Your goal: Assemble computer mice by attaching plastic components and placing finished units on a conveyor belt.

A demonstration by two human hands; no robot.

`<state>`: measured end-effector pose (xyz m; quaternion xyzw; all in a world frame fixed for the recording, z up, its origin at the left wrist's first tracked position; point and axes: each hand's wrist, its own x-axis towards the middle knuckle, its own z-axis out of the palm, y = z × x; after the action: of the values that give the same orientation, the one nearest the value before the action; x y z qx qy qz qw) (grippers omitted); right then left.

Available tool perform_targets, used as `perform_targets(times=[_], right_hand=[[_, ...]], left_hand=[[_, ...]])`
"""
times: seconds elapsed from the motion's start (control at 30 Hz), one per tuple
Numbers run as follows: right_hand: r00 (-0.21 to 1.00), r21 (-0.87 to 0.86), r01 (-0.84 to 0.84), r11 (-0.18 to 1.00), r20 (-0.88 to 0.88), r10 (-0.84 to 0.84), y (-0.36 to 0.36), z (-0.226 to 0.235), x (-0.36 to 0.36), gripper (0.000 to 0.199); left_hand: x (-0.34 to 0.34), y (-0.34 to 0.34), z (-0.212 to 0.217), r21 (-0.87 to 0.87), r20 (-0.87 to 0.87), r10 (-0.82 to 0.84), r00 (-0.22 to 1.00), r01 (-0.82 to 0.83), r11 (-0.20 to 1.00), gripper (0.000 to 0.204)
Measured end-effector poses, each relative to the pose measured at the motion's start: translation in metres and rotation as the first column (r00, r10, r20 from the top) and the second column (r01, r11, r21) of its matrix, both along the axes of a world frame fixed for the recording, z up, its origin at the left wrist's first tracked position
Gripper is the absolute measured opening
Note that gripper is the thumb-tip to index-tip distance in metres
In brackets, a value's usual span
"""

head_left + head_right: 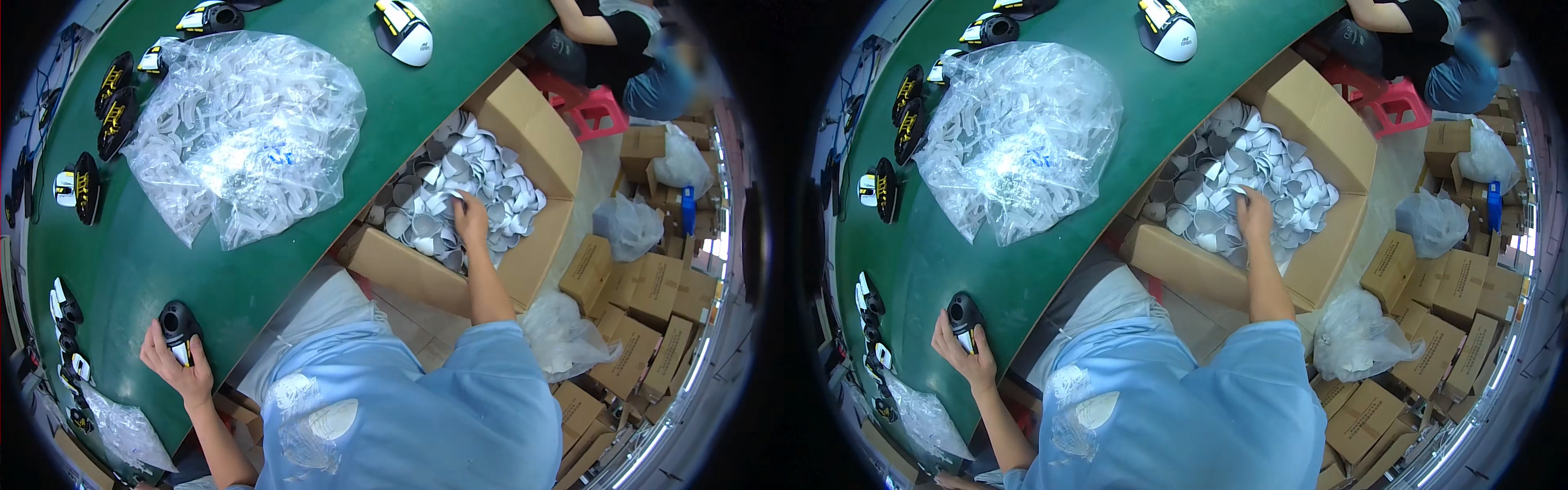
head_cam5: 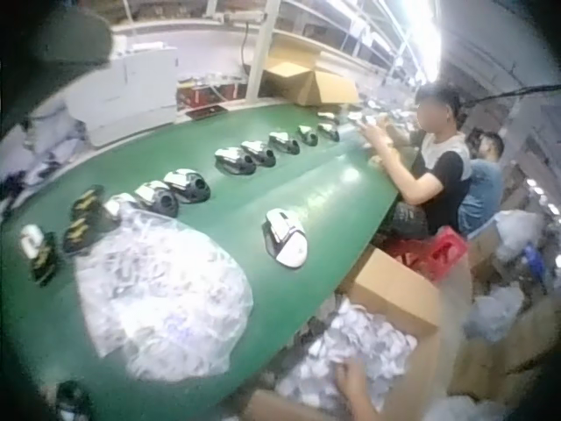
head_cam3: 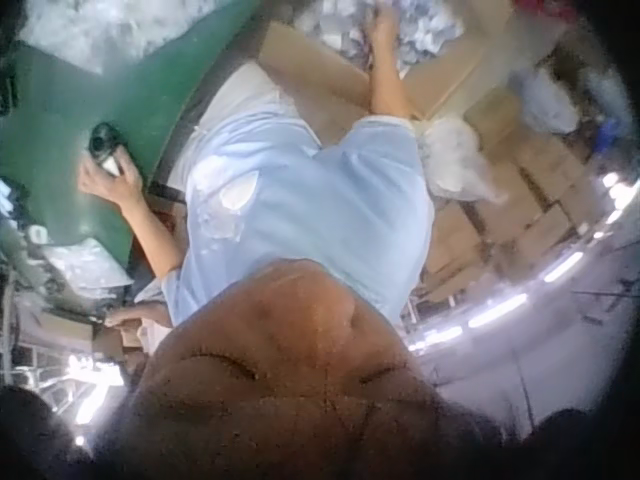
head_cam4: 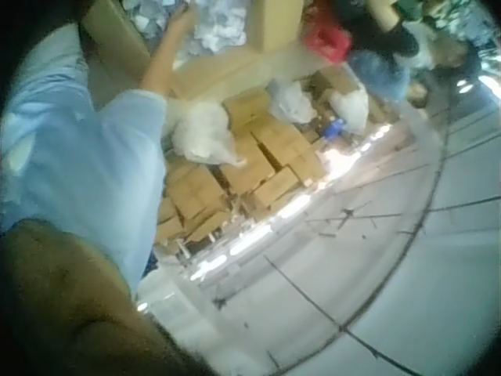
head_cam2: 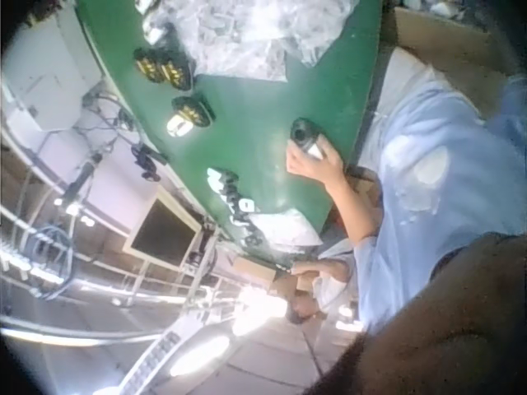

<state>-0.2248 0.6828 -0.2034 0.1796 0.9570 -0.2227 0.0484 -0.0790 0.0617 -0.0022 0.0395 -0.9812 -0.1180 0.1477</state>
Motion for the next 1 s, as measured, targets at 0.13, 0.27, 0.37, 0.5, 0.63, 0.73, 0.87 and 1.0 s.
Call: perform_targets(times=[0.13,0.27,0.37,0.5,0.63,0.73,0.87,1.0], right_hand=[[0.996,-0.051,-0.048,0.998,-0.075,0.044,-0.001,0.016,0.003,0.038],[0.961,-0.109,0.143,0.984,-0.222,-0.165,0.051,0.0,0.01,0.043],[0.82,-0.55,0.434,0.713,-0.087,-0.566,0.026,0.017,-0.006,0.04],[0.802,-0.641,0.348,0.684,-0.173,-0.571,0.066,0.019,-0.003,0.044],[0.722,-0.568,0.061,0.821,-0.543,-0.429,0.017,0.072,-0.036,0.043],[0.679,-0.614,-0.352,0.706,-0.687,-0.258,-0.089,0.165,-0.036,0.034],[0.476,-0.461,-0.876,0.141,-0.785,0.396,-0.285,0.233,0.004,0.034],[0.269,-0.455,-0.868,-0.198,-0.767,0.582,-0.384,0.241,0.028,0.039]], left_hand=[[0.002,-0.002,0.006,-0.014,-0.003,0.009,1.0,-0.009,1.0,0.067],[-0.004,-0.002,0.005,0.006,-0.015,-0.002,1.0,0.003,1.0,0.068],[0.002,-0.001,0.01,0.006,-0.023,0.013,1.0,-0.013,1.0,0.072],[-0.008,0.01,0.006,0.089,-0.031,0.013,0.999,-0.01,0.996,0.07],[0.003,0.009,0.016,0.154,-0.088,0.053,0.995,-0.039,0.987,0.082],[0.004,0.018,0.021,0.202,-0.33,0.012,0.944,0.058,0.978,0.08],[0.011,0.058,0.051,0.524,-0.276,-0.149,0.949,0.279,0.805,0.059],[0.031,0.084,0.04,0.986,-0.127,-0.076,0.989,0.134,0.097,0.028]])
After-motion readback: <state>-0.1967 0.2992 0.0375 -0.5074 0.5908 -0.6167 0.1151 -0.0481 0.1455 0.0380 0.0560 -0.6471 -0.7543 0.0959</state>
